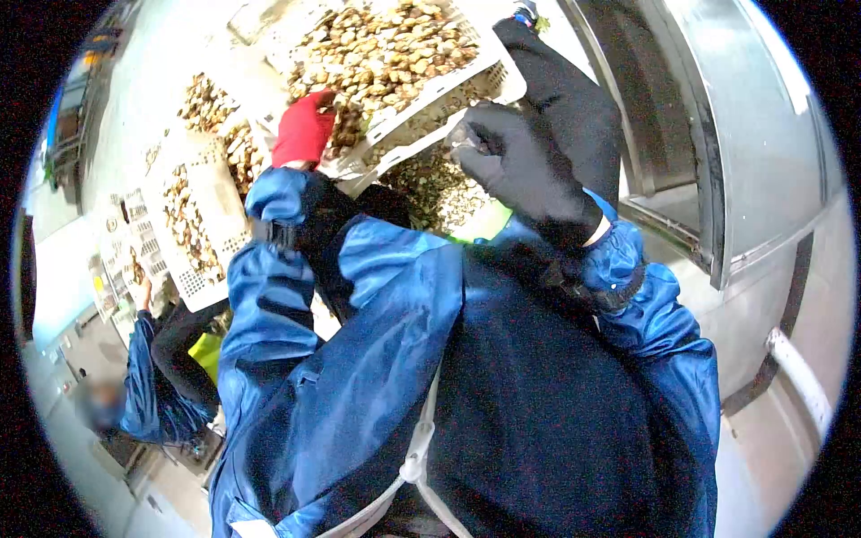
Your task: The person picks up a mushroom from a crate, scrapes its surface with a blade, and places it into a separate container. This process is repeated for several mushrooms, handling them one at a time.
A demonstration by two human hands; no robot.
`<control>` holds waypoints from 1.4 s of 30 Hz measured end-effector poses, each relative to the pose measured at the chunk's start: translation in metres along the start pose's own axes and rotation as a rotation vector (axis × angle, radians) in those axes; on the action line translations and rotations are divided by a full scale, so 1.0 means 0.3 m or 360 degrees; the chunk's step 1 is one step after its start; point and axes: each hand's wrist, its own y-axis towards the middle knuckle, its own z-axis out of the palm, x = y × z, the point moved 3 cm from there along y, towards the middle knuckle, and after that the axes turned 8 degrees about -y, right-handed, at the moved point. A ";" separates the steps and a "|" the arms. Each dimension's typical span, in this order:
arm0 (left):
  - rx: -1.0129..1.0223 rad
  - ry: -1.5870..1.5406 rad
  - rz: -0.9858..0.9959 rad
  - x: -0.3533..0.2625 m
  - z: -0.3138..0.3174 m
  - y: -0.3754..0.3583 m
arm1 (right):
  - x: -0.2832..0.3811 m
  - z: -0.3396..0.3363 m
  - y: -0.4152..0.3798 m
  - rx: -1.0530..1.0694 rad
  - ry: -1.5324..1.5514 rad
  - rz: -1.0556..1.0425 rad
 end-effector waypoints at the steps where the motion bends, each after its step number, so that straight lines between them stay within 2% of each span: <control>1: 0.0147 0.0133 -0.0119 0.014 0.053 0.037 | -0.008 -0.010 -0.002 -0.0036 0.0009 -0.0033; 2: 0.0288 0.0272 -0.0238 0.030 0.106 0.067 | -0.019 -0.021 -0.008 -0.0070 0.0018 -0.0069; 4: 0.0375 0.0457 -0.0331 0.058 0.167 0.101 | -0.098 -0.028 -0.018 -0.0096 -0.0073 0.0030; 7: 0.0031 0.0514 -0.0277 0.085 0.173 0.101 | -0.130 -0.038 -0.029 -0.0148 0.0012 0.0046; 10: 0.0122 0.0150 -0.0465 0.077 0.088 0.092 | -0.122 -0.040 -0.022 -0.0223 0.0133 0.0015; 11: 0.0103 -0.0273 -0.0494 0.014 0.018 0.060 | -0.113 -0.048 -0.018 -0.0261 0.0074 -0.0005; 12: 0.0156 -0.0933 -0.0865 -0.096 -0.048 0.021 | -0.105 -0.052 -0.016 -0.0292 0.0013 -0.0026; 14: 0.0154 -0.2238 -0.0900 -0.095 -0.058 -0.055 | -0.096 -0.043 -0.005 -0.0239 0.0039 0.0128; 15: 0.0276 -0.2521 -0.0862 -0.119 -0.084 -0.092 | -0.085 -0.035 0.005 -0.0212 0.0054 0.0193; 16: 0.0408 -0.2802 -0.0817 -0.171 -0.104 -0.139 | -0.050 -0.023 0.010 -0.0190 0.0333 0.0148; 17: 0.0056 -0.2735 -0.0937 -0.268 -0.140 -0.186 | 0.009 -0.005 0.013 -0.0166 0.0609 0.0112; 18: 0.0195 -0.2797 -0.0524 -0.283 -0.145 -0.216 | 0.067 0.007 0.014 -0.0142 0.0879 0.0078; 20: 0.0269 -0.3102 -0.0749 -0.385 -0.190 -0.267 | 0.132 0.016 0.010 -0.0062 0.0848 0.0032; 22: 0.0258 -0.3024 -0.0788 -0.414 -0.196 -0.306 | 0.158 0.047 0.013 -0.0098 0.0940 -0.0127; 29: 0.0172 -0.2956 -0.0794 -0.445 -0.189 -0.370 | 0.220 0.076 -0.029 -0.0063 0.0805 -0.0164; 32: 0.0066 -0.2477 -0.0755 -0.475 -0.206 -0.384 | 0.202 0.078 -0.035 -0.0107 0.0550 -0.0216; 33: -0.0058 -0.2365 -0.0673 -0.480 -0.207 -0.387 | 0.199 0.080 -0.038 -0.0105 0.0550 -0.0154; 37: -0.0008 -0.2580 -0.0728 -0.492 -0.206 -0.408 | 0.199 0.075 -0.048 -0.0238 0.0645 -0.0202; 40: -0.0035 -0.2401 -0.0673 -0.504 -0.220 -0.402 | 0.213 0.072 -0.054 -0.0259 0.0541 -0.0302; 41: -0.0192 -0.2351 -0.0533 -0.498 -0.210 -0.394 | 0.215 0.068 -0.054 -0.0292 0.0468 -0.0318; 42: -0.0218 -0.2220 -0.0473 -0.500 -0.217 -0.390 | 0.217 0.064 -0.053 -0.0325 0.0393 -0.0335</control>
